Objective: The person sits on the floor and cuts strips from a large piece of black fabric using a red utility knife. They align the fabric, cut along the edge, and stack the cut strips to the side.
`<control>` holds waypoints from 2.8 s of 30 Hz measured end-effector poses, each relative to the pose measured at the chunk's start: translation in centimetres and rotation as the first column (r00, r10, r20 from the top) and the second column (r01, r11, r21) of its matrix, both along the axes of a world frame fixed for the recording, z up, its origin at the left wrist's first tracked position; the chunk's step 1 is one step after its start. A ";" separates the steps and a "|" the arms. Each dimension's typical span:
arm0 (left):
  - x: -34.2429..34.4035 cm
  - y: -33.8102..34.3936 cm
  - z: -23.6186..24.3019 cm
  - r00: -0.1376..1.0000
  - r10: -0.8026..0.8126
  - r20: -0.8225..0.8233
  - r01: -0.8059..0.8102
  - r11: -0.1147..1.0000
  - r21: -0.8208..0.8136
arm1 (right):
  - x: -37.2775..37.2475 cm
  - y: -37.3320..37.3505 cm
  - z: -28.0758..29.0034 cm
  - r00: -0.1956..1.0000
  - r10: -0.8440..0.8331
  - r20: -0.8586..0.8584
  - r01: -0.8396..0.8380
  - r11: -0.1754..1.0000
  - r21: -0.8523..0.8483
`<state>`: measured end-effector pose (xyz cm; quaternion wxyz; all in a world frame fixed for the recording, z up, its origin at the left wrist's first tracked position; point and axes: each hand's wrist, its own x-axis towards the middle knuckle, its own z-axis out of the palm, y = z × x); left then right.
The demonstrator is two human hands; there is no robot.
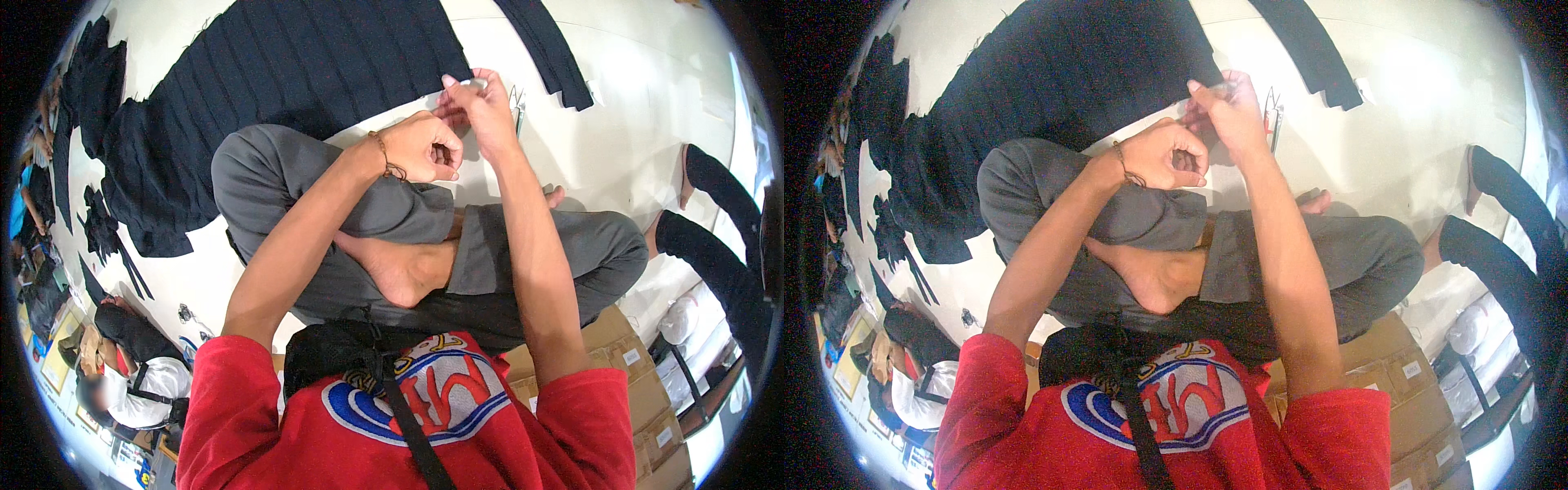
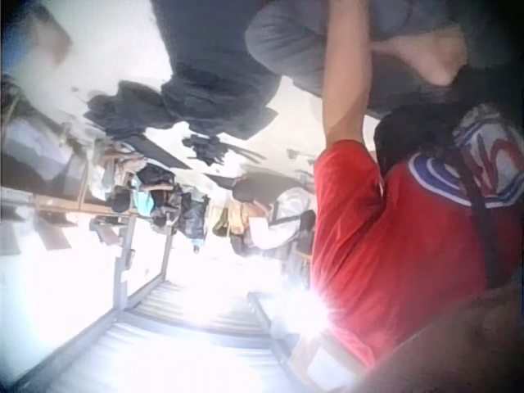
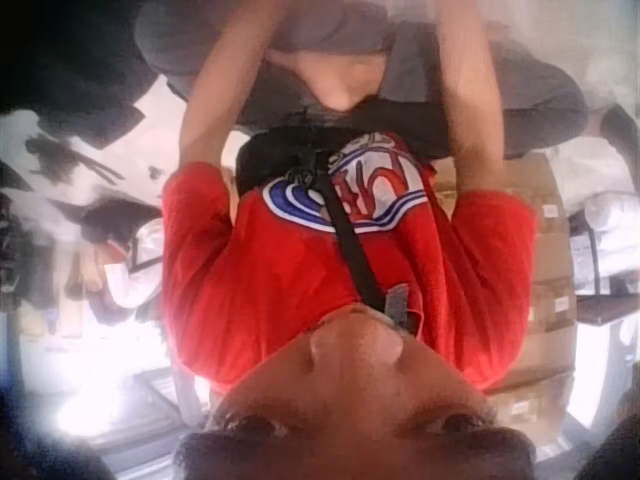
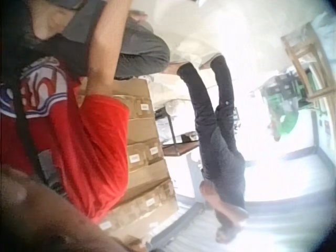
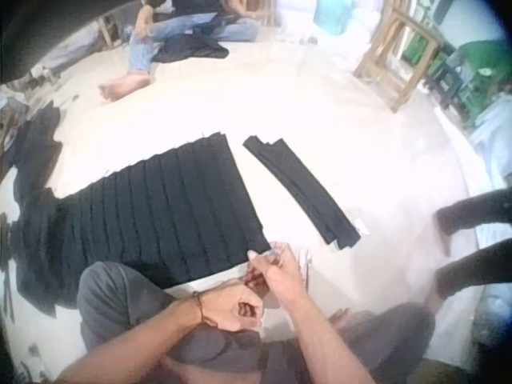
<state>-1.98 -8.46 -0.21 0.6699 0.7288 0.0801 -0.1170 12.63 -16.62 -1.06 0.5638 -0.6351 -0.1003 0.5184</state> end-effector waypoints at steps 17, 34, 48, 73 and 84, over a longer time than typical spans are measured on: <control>-1.6 3.2 1.0 0.928 0.372 0.029 -0.370 0.928 -0.047 | -2.1 -4.5 1.0 0.990 0.078 0.115 -0.055 0.981 -0.188; 5.7 13.3 -5.1 0.808 0.535 0.246 -0.312 0.034 0.950 | -2.4 0.2 2.7 0.931 -0.284 -0.228 0.364 0.708 0.605; 5.7 13.8 -5.1 0.793 0.567 0.224 -0.284 0.018 0.959 | -2.0 -8.1 9.2 0.927 -0.375 0.013 0.368 0.916 0.158; 3.7 14.1 -3.8 0.801 0.569 0.186 -0.298 0.109 0.948 | -0.7 -11.8 13.7 0.228 0.715 0.661 -0.020 0.682 -0.731; 6.3 15.6 -3.3 0.719 0.667 0.195 -0.359 0.117 0.926 | -1.1 -5.6 9.2 0.982 -0.160 0.097 0.089 0.856 0.509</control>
